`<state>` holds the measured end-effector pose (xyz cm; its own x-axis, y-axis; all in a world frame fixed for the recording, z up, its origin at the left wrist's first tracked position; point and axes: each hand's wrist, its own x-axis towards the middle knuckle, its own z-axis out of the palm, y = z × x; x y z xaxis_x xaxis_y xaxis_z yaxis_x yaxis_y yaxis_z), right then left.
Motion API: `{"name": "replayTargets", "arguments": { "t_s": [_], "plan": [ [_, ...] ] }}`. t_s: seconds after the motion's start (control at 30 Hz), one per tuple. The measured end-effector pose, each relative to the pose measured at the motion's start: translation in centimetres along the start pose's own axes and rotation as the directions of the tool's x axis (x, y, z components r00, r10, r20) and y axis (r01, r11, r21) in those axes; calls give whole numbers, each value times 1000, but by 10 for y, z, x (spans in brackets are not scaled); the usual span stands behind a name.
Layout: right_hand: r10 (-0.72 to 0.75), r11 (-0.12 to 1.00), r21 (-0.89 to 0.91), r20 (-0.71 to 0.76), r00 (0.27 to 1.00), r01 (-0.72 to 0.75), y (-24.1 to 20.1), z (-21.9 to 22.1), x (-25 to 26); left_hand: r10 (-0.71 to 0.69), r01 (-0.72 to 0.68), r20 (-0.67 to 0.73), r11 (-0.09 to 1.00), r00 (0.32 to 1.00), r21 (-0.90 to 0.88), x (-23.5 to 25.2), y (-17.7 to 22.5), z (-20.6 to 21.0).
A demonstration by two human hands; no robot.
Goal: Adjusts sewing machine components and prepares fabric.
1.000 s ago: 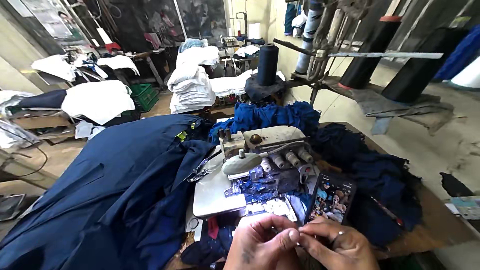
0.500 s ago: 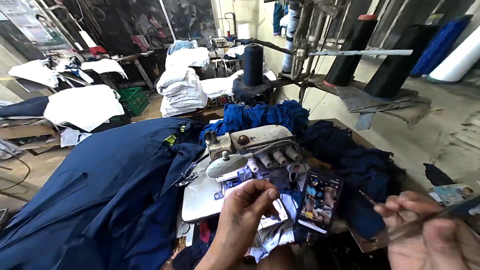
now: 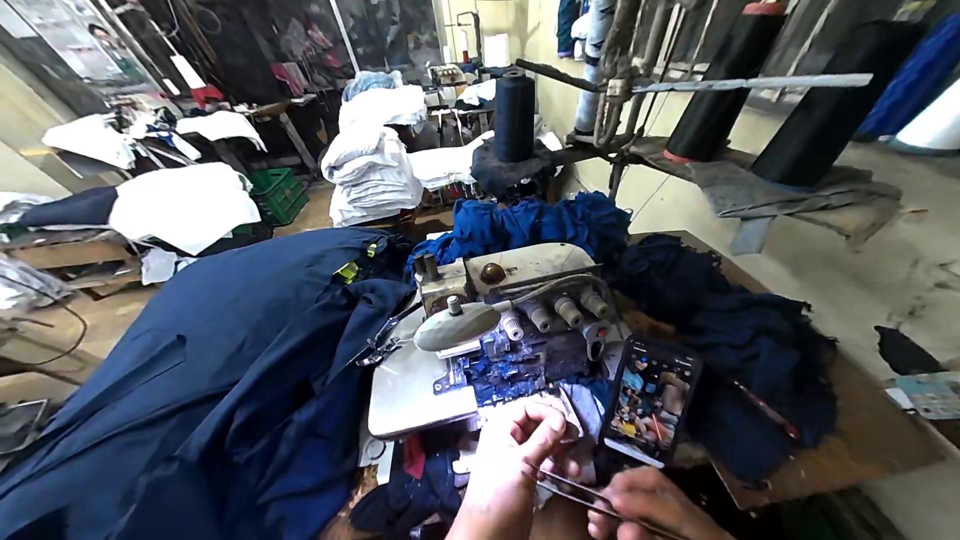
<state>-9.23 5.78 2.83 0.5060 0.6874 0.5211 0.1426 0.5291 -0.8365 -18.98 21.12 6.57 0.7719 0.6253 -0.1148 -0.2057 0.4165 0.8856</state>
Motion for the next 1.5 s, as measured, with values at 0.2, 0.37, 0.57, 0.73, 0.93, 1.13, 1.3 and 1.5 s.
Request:
{"name": "replayTargets", "arguments": {
  "t_s": [0.2, 0.37, 0.57, 0.73, 0.93, 1.13, 1.3, 1.5],
  "plan": [
    [-56, 971, -228, 53, 997, 67, -3, 0, -2, 8, -8, -17, 1000, 1000, -5, 0, 0, -7],
    [-235, 903, -337, 132, 963, 267, -10, -8, 4, 46, -47, 25, 999, 999, 20, 4, -1, -2],
    [-203, 969, -145, -16, 979, 199, -10, 5, 1, -9, 11, 46, 998, 999, -55, 1, 1, 0],
    [-137, 972, -194, 1, 991, 135, -5, 15, -2, -36, 38, 33, 998, 999, -56, -3, -2, -2],
    [-198, 939, -258, 134, 971, 227, -7, 12, 5, 15, -15, 22, 1000, 1000, -3, 1, -2, -9],
    [-167, 959, -221, 65, 984, 178, -4, 4, 1, -133, 148, 68, 943, 989, -300, 1, 4, -10],
    [-67, 976, -207, 34, 997, 73, 4, 4, -4, -141, 139, 8, 956, 990, -257, 0, 7, -6],
    [137, 984, 140, -180, 974, -112, 5, 2, -7, -60, 61, 13, 981, 998, -182, 1, 1, -4]
  ]
}}
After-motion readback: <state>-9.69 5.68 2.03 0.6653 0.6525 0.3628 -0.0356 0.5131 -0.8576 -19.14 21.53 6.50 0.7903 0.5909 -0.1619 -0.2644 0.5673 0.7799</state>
